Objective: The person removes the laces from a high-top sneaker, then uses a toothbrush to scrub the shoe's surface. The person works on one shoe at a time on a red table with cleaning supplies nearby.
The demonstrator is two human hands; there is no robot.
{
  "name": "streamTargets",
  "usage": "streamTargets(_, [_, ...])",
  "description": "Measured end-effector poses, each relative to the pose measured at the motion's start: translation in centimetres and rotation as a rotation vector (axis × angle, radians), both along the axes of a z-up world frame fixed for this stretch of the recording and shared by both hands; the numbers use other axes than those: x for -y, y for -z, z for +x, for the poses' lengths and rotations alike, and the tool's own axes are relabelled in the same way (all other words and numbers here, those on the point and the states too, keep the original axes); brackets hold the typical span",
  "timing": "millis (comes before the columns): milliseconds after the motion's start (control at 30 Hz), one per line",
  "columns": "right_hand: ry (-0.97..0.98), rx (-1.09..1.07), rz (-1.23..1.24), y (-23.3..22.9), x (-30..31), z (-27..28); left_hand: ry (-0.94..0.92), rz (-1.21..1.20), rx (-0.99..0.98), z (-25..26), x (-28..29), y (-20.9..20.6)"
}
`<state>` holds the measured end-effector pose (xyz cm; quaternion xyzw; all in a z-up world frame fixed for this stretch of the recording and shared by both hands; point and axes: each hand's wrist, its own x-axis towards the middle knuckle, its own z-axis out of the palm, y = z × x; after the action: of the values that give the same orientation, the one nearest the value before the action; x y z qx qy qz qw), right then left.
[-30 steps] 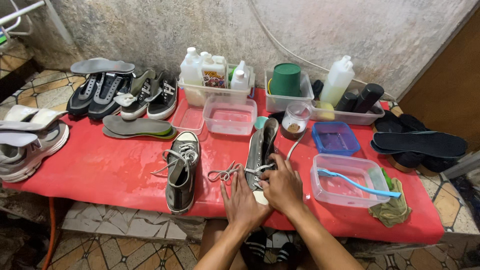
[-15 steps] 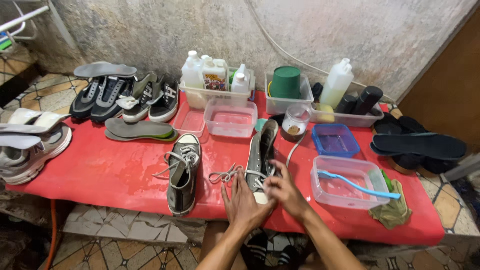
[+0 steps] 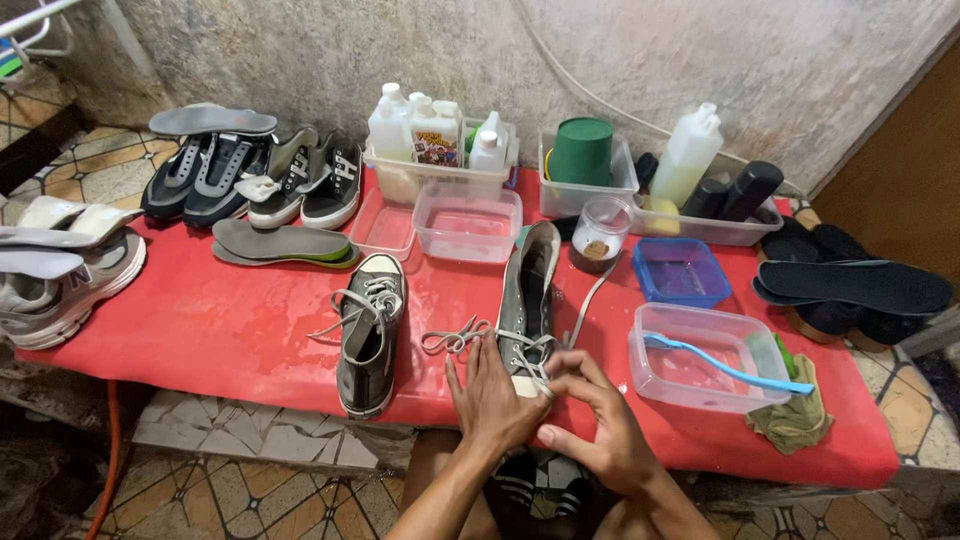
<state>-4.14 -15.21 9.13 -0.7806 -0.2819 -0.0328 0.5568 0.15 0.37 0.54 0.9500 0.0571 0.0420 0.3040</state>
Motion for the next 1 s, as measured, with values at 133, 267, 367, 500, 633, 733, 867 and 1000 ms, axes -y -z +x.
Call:
streamTargets(133, [-0.140, -0.085, 0.059, -2.0, 0.6, -0.5, 0.007, 0.018, -0.065, 0.6, 0.0, 0.2])
streamTargets(267, [-0.131, -0.139, -0.070, -2.0, 1.3, -1.6, 0.003, 0.037, -0.052, 0.3, 0.0, 0.6])
streamTargets(367, [-0.066, -0.333, -0.340, -0.5, 0.7, -1.7, 0.022, 0.008, -0.019, 0.3, -0.2, 0.3])
streamTargets(500, [-0.383, -0.116, -0.237, -2.4, 0.9, -1.7, 0.020, 0.077, 0.046, 0.8, -0.2, 0.9])
streamTargets(633, [-0.171, -0.289, -0.515, -2.4, 0.8, -1.7, 0.017, 0.023, -0.029, 0.3, -0.1, -0.3])
streamTargets(733, [-0.246, -0.283, -0.480, -2.3, 0.8, -2.4, 0.015, 0.025, -0.023, 0.0, -0.1, -0.3])
streamTargets(867, [-0.642, -0.137, -0.442, -5.3, 0.9, -3.1, 0.005, 0.059, 0.040, 0.5, -0.1, 0.6])
streamTargets(1000, [-0.293, -0.280, -0.835, -4.6, 1.3, -3.4, -0.049, 0.205, 0.096, 1.8, -0.2, 3.5])
